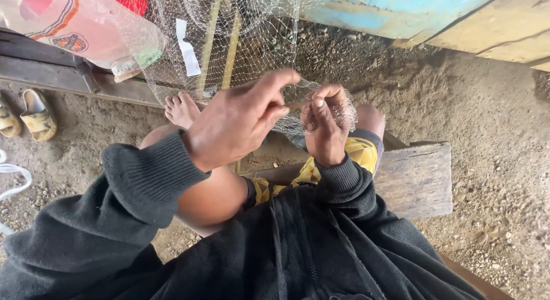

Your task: Repairing or weaving a fine-mesh fishing net using a net needle tool

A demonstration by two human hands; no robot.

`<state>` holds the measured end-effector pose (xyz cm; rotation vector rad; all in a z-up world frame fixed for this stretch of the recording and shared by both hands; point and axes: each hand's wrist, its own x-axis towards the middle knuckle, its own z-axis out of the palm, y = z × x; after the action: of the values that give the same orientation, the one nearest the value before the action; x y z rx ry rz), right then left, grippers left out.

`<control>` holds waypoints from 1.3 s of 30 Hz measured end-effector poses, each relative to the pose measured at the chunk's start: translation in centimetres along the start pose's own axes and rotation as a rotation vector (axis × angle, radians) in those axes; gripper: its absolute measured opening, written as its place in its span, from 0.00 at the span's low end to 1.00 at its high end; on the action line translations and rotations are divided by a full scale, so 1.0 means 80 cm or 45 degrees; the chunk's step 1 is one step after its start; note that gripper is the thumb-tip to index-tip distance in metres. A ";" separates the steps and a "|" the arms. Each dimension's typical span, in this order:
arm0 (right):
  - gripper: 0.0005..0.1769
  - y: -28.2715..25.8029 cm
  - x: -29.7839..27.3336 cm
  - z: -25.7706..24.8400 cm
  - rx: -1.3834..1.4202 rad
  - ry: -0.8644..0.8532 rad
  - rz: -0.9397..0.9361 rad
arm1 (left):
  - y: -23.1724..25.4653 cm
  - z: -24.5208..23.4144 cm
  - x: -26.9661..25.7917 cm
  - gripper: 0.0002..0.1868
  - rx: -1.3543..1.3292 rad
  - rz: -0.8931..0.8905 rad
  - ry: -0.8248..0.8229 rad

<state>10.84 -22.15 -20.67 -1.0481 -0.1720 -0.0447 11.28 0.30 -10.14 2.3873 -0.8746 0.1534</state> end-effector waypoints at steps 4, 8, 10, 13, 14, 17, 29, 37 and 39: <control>0.09 0.000 0.001 0.002 0.009 0.007 -0.040 | 0.013 -0.042 0.014 0.18 -0.608 0.006 0.093; 0.09 -0.002 0.002 0.001 0.001 -0.030 -0.061 | 0.023 -0.088 0.021 0.09 -0.577 0.054 0.157; 0.08 0.005 0.001 -0.002 0.018 -0.047 -0.067 | 0.025 -0.102 0.020 0.07 -0.484 0.096 0.242; 0.06 0.009 0.002 -0.003 0.043 -0.086 -0.085 | 0.025 -0.125 0.017 0.07 -0.489 0.171 0.478; 0.05 0.009 0.004 -0.002 0.051 -0.106 -0.097 | 0.025 -0.134 0.016 0.08 -0.595 0.198 0.630; 0.05 0.010 0.005 -0.005 0.059 -0.131 -0.108 | 0.035 -0.153 0.005 0.20 -0.624 -0.016 0.541; 0.05 0.003 0.016 -0.001 -0.011 -0.147 -0.049 | 0.033 -0.131 0.012 0.15 -0.507 -0.237 -0.622; 0.09 0.009 0.014 -0.015 -0.463 -0.188 -0.066 | 0.043 -0.122 0.082 0.12 -0.788 -0.011 -0.252; 0.10 0.007 0.017 -0.004 0.298 -0.046 0.242 | 0.041 -0.117 0.091 0.13 -0.791 -0.056 -0.224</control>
<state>12.27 -22.13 -21.09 -0.8277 -0.1068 0.1633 15.72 -0.48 1.30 1.8486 -0.8013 -0.3100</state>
